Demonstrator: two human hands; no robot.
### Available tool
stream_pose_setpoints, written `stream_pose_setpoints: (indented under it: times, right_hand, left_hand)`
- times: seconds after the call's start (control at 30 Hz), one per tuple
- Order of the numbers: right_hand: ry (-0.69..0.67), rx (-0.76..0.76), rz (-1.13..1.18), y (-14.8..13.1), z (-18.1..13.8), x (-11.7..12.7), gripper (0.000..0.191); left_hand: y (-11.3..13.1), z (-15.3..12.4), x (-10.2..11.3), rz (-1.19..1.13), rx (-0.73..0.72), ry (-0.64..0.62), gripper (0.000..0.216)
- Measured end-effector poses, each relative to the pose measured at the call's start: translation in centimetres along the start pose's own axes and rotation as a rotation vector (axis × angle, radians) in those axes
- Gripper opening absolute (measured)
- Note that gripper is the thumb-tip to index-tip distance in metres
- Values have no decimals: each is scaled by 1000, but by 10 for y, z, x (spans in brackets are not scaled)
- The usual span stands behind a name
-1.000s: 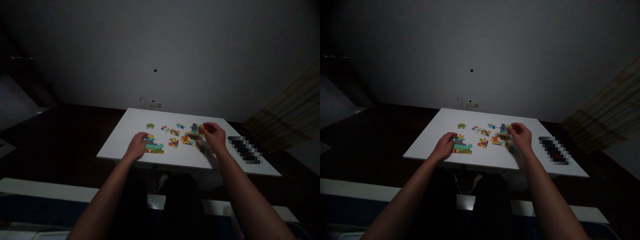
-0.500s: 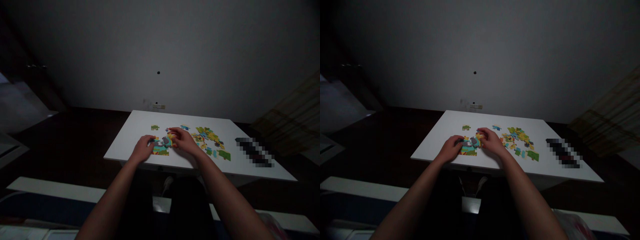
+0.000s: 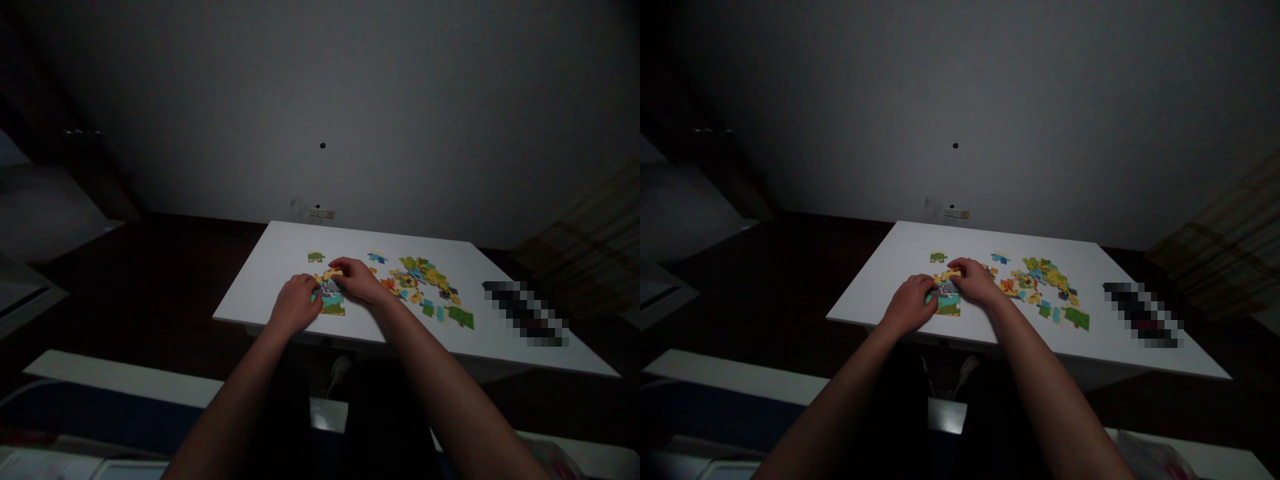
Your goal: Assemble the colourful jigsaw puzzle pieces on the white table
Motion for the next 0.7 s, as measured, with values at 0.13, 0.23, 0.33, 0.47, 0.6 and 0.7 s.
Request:
stream_pose_setpoints:
  times: [0.13,0.23,0.33,0.47,0.6,0.7]
  right_hand:
    - [13,63,-77,-2,-5,0,32]
    - [10,145,-174,-9,-12,2,32]
    - [12,207,-244,-13,-17,4,28]
    - [17,282,-319,-18,-21,4,23]
    - [-17,331,-383,-27,-24,0,21]
    - [-53,360,-421,-32,-26,-3,19]
  left_hand:
    - [2,-1,-1,67,-8,-9,21]
    - [3,-1,0,123,-11,-17,20]
    - [4,0,-1,147,-18,-25,18]
    - [4,0,-1,158,-25,-25,17]
    - [4,-1,-1,157,-31,-23,18]
    - [5,-1,-1,148,-36,-22,17]
Point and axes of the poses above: each hand's wrist, its own z-axis towards the middle knuckle, its own x-axis out of the back of the hand, y = z × x, the point moved 8 cm from there along z, towards the middle knuckle, and after that the axes turned 5 degrees about y, right-handed, at the moved point
